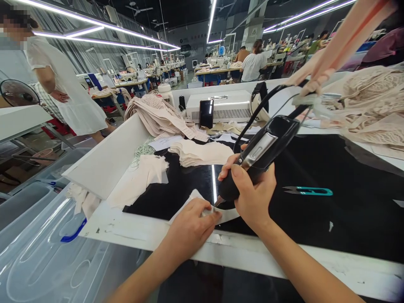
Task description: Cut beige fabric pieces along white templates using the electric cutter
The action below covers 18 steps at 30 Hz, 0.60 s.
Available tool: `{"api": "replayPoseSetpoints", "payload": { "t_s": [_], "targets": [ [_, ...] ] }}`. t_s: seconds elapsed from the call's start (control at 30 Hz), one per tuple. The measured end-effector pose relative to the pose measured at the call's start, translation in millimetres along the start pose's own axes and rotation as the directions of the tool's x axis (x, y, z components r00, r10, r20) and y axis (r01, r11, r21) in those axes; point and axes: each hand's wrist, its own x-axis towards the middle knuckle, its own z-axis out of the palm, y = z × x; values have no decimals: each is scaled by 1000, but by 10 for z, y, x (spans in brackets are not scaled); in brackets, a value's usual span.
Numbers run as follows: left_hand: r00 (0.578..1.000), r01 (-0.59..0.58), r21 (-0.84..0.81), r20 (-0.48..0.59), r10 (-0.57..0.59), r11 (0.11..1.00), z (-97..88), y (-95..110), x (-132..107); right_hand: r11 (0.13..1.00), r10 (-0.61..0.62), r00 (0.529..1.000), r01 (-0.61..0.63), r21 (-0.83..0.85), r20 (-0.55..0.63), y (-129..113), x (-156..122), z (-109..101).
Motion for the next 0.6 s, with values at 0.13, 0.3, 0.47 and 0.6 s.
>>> {"api": "replayPoseSetpoints", "payload": {
  "t_s": [0.13, 0.3, 0.47, 0.6],
  "targets": [
    [1000, -6, -2, -21, 6, 1000, 16, 9, 9, 1000, -6, 1000, 5, 4, 11, 40, -6, 17],
    [999, -5, -4, -45, 5, 1000, 53, 12, 3, 1000, 18, 1000, -18, 15, 4, 48, -2, -5],
    [999, 44, -84, -14, -45, 996, -12, -31, -5, 1000, -11, 1000, 11, -22, 12, 5, 58, -103],
    [959, 282, 46, -37, -281, 958, -107, -149, 13, 989, -36, 999, 39, -144, 24, -22, 139, -281]
  ]
}}
